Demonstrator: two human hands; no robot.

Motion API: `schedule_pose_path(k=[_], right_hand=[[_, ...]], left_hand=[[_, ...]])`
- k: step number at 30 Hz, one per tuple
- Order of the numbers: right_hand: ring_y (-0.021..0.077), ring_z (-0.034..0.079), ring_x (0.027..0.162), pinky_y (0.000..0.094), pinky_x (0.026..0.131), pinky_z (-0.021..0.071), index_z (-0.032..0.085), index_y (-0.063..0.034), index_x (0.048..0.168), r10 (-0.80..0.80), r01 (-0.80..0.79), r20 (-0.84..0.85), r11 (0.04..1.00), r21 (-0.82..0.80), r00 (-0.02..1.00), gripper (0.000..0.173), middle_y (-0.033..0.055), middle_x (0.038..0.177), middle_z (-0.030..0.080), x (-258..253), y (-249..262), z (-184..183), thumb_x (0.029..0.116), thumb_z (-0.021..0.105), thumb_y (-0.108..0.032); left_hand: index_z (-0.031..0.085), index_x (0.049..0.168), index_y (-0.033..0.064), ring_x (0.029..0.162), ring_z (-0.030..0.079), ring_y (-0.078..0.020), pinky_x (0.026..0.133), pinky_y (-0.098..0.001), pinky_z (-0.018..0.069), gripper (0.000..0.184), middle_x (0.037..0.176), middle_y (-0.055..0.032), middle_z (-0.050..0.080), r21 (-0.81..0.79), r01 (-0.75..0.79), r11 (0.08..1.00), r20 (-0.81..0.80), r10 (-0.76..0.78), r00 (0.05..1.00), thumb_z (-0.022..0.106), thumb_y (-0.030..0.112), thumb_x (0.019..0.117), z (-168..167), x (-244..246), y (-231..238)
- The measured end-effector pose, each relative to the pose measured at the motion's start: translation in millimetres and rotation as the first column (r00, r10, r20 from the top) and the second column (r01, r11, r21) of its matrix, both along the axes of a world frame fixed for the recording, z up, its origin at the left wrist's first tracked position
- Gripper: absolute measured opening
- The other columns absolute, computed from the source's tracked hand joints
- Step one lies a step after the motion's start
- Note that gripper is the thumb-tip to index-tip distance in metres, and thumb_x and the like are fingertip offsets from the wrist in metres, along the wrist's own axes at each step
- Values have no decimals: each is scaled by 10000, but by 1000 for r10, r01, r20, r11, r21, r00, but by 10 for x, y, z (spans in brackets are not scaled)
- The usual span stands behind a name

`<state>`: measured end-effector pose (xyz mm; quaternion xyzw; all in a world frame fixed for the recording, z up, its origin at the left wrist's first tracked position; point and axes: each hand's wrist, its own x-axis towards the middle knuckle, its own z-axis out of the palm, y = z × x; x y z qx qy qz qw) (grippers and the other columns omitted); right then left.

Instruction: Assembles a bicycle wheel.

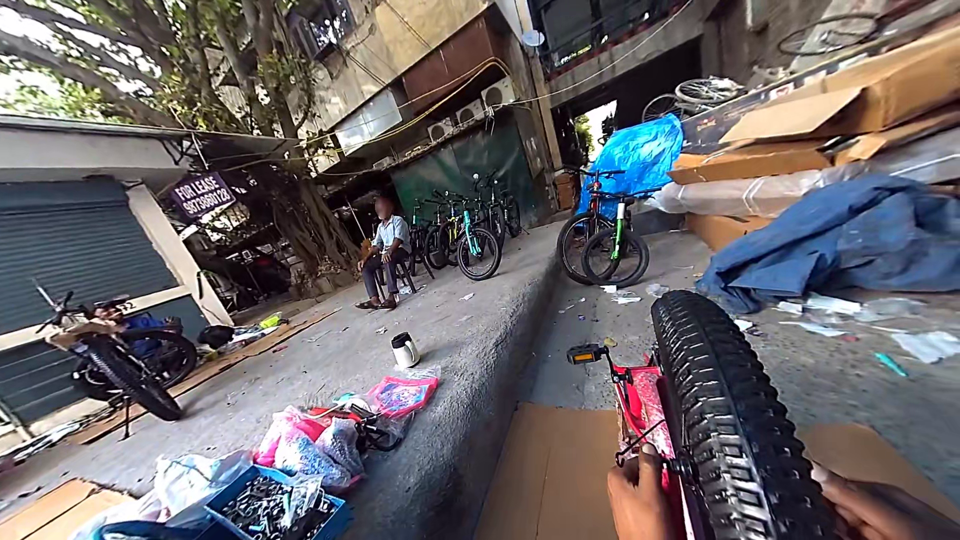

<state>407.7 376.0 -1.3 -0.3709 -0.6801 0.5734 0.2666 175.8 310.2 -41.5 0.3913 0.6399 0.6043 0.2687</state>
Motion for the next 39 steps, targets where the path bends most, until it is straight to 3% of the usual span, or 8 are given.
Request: schedule_pose_path(k=[6, 8, 13, 16, 24, 29, 35, 39], right_hand=[[203, 569, 716, 441, 666, 493, 577, 32, 1143, -138, 111, 49, 925, 362, 989, 426, 113, 870, 556, -120, -41, -103, 1081, 325, -306], [366, 630, 779, 607, 720, 473, 638, 74, 992, -276, 207, 98, 873, 441, 956, 583, 243, 851, 623, -208, -50, -158, 1080, 298, -392], [233, 553, 617, 511, 604, 444, 604, -51, 750, -315, 250, 121, 892, 377, 941, 661, 84, 659, 545, -200, 43, -240, 1052, 303, -556], [401, 657, 813, 631, 751, 498, 626, 57, 1144, -255, 152, 124, 833, 531, 959, 591, 257, 896, 645, -139, -79, -208, 1094, 272, -414], [69, 358, 424, 272, 413, 331, 506, -186, 689, -301, 298, -31, 952, -72, 953, 490, -70, 528, 409, -298, 6, -180, 1070, 377, -465], [374, 646, 836, 601, 788, 508, 617, 94, 1196, -254, 202, 54, 865, 459, 966, 596, 274, 994, 640, -183, -115, -233, 1096, 279, -386], [100, 389, 444, 316, 437, 354, 528, -149, 673, -298, 298, -10, 952, 64, 954, 566, -37, 539, 422, -298, 12, -191, 1060, 384, -537], [417, 681, 962, 654, 818, 504, 666, 17, 1100, -374, 217, 188, 806, 551, 908, 595, 243, 1015, 680, -213, -148, -72, 1086, 306, -456]], left_hand=[[642, 759, 27, 616, 551, -112, 640, -373, 503, 465, 644, -17, 561, -3, -16, 1000, -3, 16, 1000, 453, 339, 1048, 0, 19, -5], [634, 736, 42, 595, 539, -111, 618, -365, 494, 475, 623, -9, 544, -6, -24, 1000, 2, 24, 1000, 455, 352, 1048, 4, 21, -15], [648, 709, 52, 537, 545, -153, 554, -395, 498, 574, 593, -42, 563, 25, 19, 1000, 18, -20, 1000, 466, 474, 1053, -313, -66, 224], [640, 693, 65, 521, 533, -147, 538, -390, 485, 575, 577, -33, 551, 37, 14, 999, 9, -14, 1000, 461, 480, 1050, -364, -84, 261], [615, 681, 68, 506, 515, -149, 523, -385, 473, 574, 564, -31, 525, 18, 13, 1000, 22, -14, 1000, 455, 471, 1057, -303, -72, 211], [621, 717, 49, 580, 548, -130, 605, -381, 500, 515, 615, -25, 556, -12, -1, 1000, 16, 1, 1000, 452, 394, 1060, -78, -1, 44], [678, 782, 13, 560, 560, -157, 586, -401, 514, 536, 623, -62, 589, -5, 7, 1000, 48, -7, 999, 464, 404, 1080, -79, 18, 65], [676, 837, -26, 585, 584, -177, 628, -416, 537, 532, 656, -95, 605, -54, -1, 999, 76, 5, 997, 438, 371, 1098, 113, 91, -23]])
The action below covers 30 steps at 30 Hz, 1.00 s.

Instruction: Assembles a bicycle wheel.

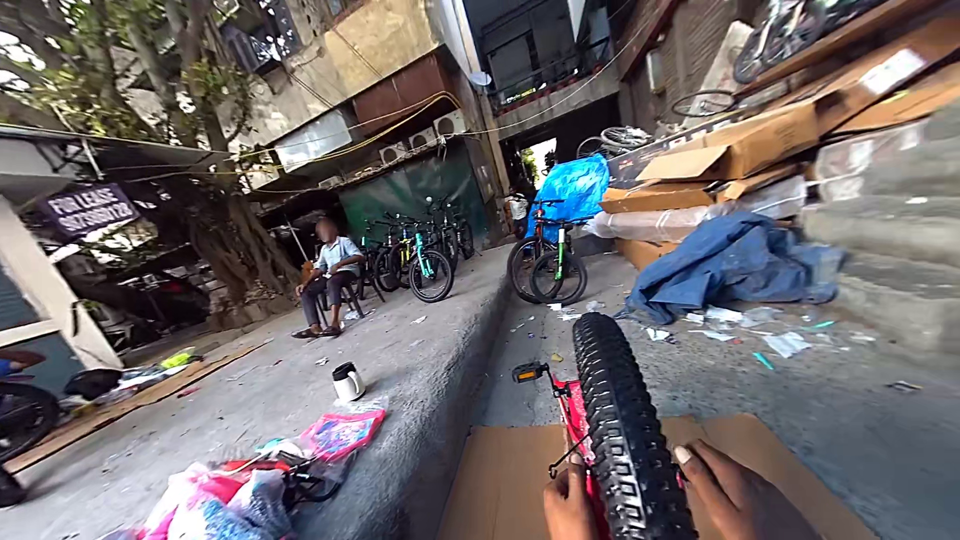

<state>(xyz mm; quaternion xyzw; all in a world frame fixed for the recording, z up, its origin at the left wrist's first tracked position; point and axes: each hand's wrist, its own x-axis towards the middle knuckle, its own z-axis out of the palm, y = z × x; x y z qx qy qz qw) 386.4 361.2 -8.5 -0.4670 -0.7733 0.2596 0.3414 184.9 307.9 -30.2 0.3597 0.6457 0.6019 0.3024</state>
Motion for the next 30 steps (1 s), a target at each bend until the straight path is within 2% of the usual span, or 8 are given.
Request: schedule_pose_path(k=[2, 6, 9, 12, 16, 21, 26, 30], right_hand=[[393, 683, 923, 605, 769, 531, 660, 22, 1089, -28, 39, -56, 977, 210, 998, 514, 230, 1007, 665, -68, -8, -145, 1083, 324, -367], [275, 656, 752, 506, 696, 535, 684, 9, 1022, -39, 102, -290, 973, 205, 956, 462, 156, 841, 658, -197, -11, -355, 1081, 365, -319], [229, 609, 671, 464, 649, 518, 672, 32, 980, -33, 103, -351, 978, 184, 936, 488, 133, 764, 612, -225, -45, -404, 1093, 365, -331], [226, 617, 723, 448, 698, 522, 659, 70, 989, -15, 86, -358, 979, 184, 934, 503, 160, 800, 621, -233, -76, -384, 1105, 348, -308], [199, 582, 691, 416, 673, 496, 644, 92, 980, -16, 94, -352, 974, 208, 936, 480, 156, 780, 597, -235, -103, -364, 1098, 340, -259], [226, 606, 717, 438, 690, 504, 655, 92, 987, -17, 99, -354, 972, 215, 935, 478, 174, 805, 623, -242, -89, -367, 1097, 348, -258], [289, 655, 769, 511, 724, 522, 676, 78, 999, -1, 67, -312, 977, 202, 950, 497, 209, 840, 657, -195, -69, -336, 1091, 354, -289], [270, 617, 686, 495, 651, 500, 659, 57, 923, 10, 58, -294, 973, 222, 956, 490, 175, 766, 621, -182, -57, -340, 1089, 355, -289]], left_hand=[[660, 832, -7, 597, 598, -194, 622, -432, 539, 541, 664, -97, 609, -12, -21, 1000, -2, 21, 1000, 475, 439, 1076, -77, -31, 26], [641, 914, 17, 629, 590, -173, 634, -410, 529, 426, 693, -61, 591, -1, -50, 999, -70, 50, 996, 578, 424, 1023, -28, -126, -52], [679, 1045, 21, 757, 656, -229, 755, -495, 546, 430, 791, -94, 670, -6, -43, 999, -251, 40, 967, 517, 419, 1042, 95, -155, -131], [706, 1124, 58, 895, 704, -326, 808, -595, 544, 500, 909, -143, 723, -160, -93, 983, -462, 9, 887, 410, 454, 1046, 275, -166, -154], [705, 1170, 64, 970, 715, -361, 815, -575, 549, 516, 1011, -166, 735, -278, -177, 944, -704, -74, 706, 310, 383, 1080, 555, -30, -305], [691, 1142, 8, 1004, 708, -372, 868, -569, 544, 504, 1010, -200, 725, -295, -96, 951, -675, -136, 725, 311, 338, 1106, 568, 30, -370], [692, 1106, -3, 973, 709, -340, 876, -557, 547, 540, 970, -189, 723, -190, 5, 982, -587, -117, 801, 293, 362, 1106, 370, -70, -260], [695, 1073, -2, 952, 711, -331, 861, -543, 552, 560, 945, -180, 722, -168, 22, 986, -604, -121, 788, 284, 377, 1105, 316, -100, -235]])
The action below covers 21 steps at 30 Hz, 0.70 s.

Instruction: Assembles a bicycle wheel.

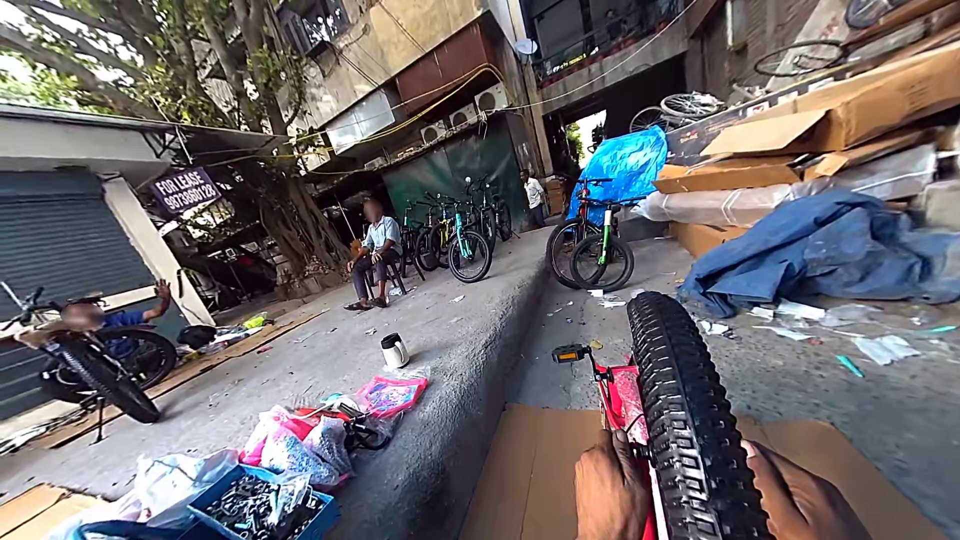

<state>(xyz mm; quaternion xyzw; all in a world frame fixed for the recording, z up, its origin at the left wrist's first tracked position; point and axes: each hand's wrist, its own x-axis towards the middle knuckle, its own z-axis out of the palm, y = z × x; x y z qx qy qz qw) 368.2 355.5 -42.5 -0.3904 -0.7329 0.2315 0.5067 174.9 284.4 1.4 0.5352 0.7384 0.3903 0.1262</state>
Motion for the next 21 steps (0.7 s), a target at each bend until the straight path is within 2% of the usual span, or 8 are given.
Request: schedule_pose_path(k=[3, 8, 16, 21], right_hand=[[254, 590, 629, 483, 606, 484, 651, 45, 884, 7, -7, -4, 1000, 8, 1000, 491, 154, 718, 594, -7, 29, -13, 1088, 358, -292], [256, 595, 615, 488, 586, 486, 655, 22, 876, 13, -13, 8, 1000, 7, 1000, 494, 143, 703, 594, 6, 39, -11, 1086, 365, -317], [244, 593, 601, 484, 559, 473, 659, -40, 868, -22, 20, 43, 999, 43, 999, 534, 108, 672, 581, -5, 134, -48, 1083, 324, -395], [235, 584, 604, 465, 556, 465, 655, -44, 861, -20, 16, 47, 997, 75, 999, 555, 101, 671, 575, 0, 167, -34, 1086, 306, -413]], left_hand=[[697, 1068, -12, 942, 707, -332, 862, -551, 544, 568, 935, -187, 718, 32, 27, 999, 20, -27, 999, 275, 367, 1099, -36, -48, 41], [692, 1117, 4, 981, 697, -302, 898, -534, 534, 566, 984, -176, 719, 31, 70, 997, 58, -72, 996, 252, 360, 1107, -42, -78, 69], [701, 1037, 22, 875, 695, -240, 821, -481, 550, 558, 879, -125, 703, 65, 164, 984, -14, -163, 987, 258, 357, 1092, -48, -201, 168], [693, 1073, 13, 824, 697, -245, 783, -477, 562, 584, 850, -127, 698, 80, 153, 985, 11, -154, 988, 219, 352, 1114, -82, -173, 277]])
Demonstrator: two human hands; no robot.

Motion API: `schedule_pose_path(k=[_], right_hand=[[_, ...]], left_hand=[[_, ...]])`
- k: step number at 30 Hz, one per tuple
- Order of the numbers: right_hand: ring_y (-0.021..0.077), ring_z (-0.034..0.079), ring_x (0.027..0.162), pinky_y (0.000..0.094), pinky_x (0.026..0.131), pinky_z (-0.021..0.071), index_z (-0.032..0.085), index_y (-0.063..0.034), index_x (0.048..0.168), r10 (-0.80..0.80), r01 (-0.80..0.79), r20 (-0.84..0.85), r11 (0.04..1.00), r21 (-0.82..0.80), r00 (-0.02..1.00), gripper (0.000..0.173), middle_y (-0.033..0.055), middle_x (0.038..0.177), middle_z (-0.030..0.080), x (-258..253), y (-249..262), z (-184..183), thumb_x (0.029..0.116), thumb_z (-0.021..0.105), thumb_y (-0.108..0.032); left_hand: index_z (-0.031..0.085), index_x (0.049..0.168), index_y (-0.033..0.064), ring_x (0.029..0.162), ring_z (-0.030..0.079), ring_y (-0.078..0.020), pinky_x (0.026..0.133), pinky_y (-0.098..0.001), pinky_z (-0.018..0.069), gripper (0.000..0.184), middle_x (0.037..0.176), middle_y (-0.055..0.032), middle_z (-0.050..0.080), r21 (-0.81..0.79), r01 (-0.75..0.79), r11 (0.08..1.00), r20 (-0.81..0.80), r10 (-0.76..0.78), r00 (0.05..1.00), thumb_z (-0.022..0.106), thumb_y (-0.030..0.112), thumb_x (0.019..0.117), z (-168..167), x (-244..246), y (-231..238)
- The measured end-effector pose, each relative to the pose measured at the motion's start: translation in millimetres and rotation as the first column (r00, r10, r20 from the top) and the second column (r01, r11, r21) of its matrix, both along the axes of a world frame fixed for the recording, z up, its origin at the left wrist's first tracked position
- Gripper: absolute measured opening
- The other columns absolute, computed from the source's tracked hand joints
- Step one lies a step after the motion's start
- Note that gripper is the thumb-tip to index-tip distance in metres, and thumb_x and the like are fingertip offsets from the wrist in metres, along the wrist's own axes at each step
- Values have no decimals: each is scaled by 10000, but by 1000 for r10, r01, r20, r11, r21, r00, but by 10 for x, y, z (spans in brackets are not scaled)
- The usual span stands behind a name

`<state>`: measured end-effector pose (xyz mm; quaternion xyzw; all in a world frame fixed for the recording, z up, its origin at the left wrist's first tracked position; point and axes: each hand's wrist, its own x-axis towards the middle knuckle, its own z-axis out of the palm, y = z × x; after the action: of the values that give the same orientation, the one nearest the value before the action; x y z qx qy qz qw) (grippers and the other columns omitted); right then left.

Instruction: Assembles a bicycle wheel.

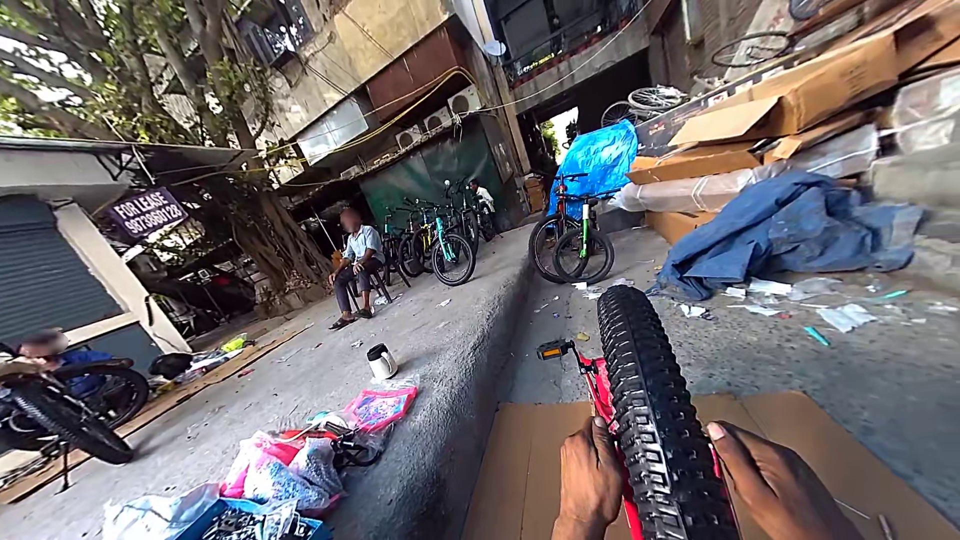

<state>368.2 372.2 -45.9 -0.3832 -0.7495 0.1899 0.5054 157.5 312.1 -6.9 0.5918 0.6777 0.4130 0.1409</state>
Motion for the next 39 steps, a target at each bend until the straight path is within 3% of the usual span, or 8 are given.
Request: schedule_pose_path(k=[4, 11, 20, 27, 30, 33, 36, 39], right_hand=[[247, 595, 616, 478, 566, 475, 658, -46, 872, 4, -4, -7, 1000, -24, 1000, 550, 106, 679, 582, 16, 18, -29, 1085, 310, -414], [214, 593, 598, 452, 543, 480, 677, -74, 882, 2, -2, 3, 1000, 29, 1000, 593, 77, 666, 584, 26, 64, -102, 1078, 290, -478], [247, 584, 570, 488, 525, 466, 651, -71, 869, 9, -8, 47, 1000, -30, 999, 584, 91, 637, 555, 38, 39, -79, 1083, 281, -468], [279, 592, 586, 504, 546, 466, 647, -26, 894, 35, -31, 87, 998, -54, 996, 583, 127, 650, 558, 57, -7, 12, 1090, 271, -425], [288, 595, 584, 506, 548, 467, 643, -15, 883, 37, -34, 91, 999, -37, 995, 566, 139, 646, 561, 62, -30, 18, 1093, 287, -402], [310, 596, 606, 526, 582, 470, 644, 32, 919, 69, -63, 90, 996, -67, 994, 539, 171, 673, 567, 78, -75, 60, 1099, 307, -348], [362, 639, 673, 572, 635, 500, 645, 87, 963, 106, -100, 61, 991, -89, 993, 545, 224, 734, 616, 109, -146, 123, 1096, 301, -314], [369, 656, 715, 576, 643, 497, 636, 69, 942, 99, -89, 70, 988, -124, 993, 592, 226, 745, 623, 136, -236, 171, 1103, 269, -368]], left_hand=[[700, 1037, 21, 784, 694, -237, 741, -471, 570, 602, 818, -110, 689, 94, -8, 996, -38, 11, 999, 218, 377, 1096, -151, -19, 40], [689, 984, 31, 705, 675, -207, 690, -445, 568, 580, 744, -83, 662, 36, 1, 999, 10, -2, 1000, 221, 351, 1105, -172, -38, 76], [694, 901, 53, 661, 665, -189, 628, -433, 554, 630, 691, -57, 646, 174, 91, 981, -113, -72, 991, 211, 420, 1070, -264, -148, 146], [700, 912, 30, 647, 658, -197, 615, -434, 545, 570, 678, -68, 638, 210, 80, 974, -101, -59, 993, 259, 350, 1079, -270, -142, 127], [727, 980, 8, 705, 686, -207, 677, -443, 567, 588, 729, -89, 676, 199, 39, 979, -60, -27, 998, 267, 356, 1089, -246, -82, 46], [697, 890, 21, 645, 660, -206, 616, -435, 551, 578, 673, -77, 636, 252, 28, 967, -82, -8, 997, 266, 350, 1090, -276, -89, 75], [710, 904, -59, 730, 690, -286, 710, -501, 552, 551, 728, -162, 669, 245, -10, 970, -76, 30, 997, 315, 289, 1066, -129, 22, -96], [702, 881, -30, 675, 681, -249, 649, -472, 557, 584, 687, -121, 652, 288, -8, 958, -103, 40, 994, 304, 354, 1066, -182, 10, -77]])
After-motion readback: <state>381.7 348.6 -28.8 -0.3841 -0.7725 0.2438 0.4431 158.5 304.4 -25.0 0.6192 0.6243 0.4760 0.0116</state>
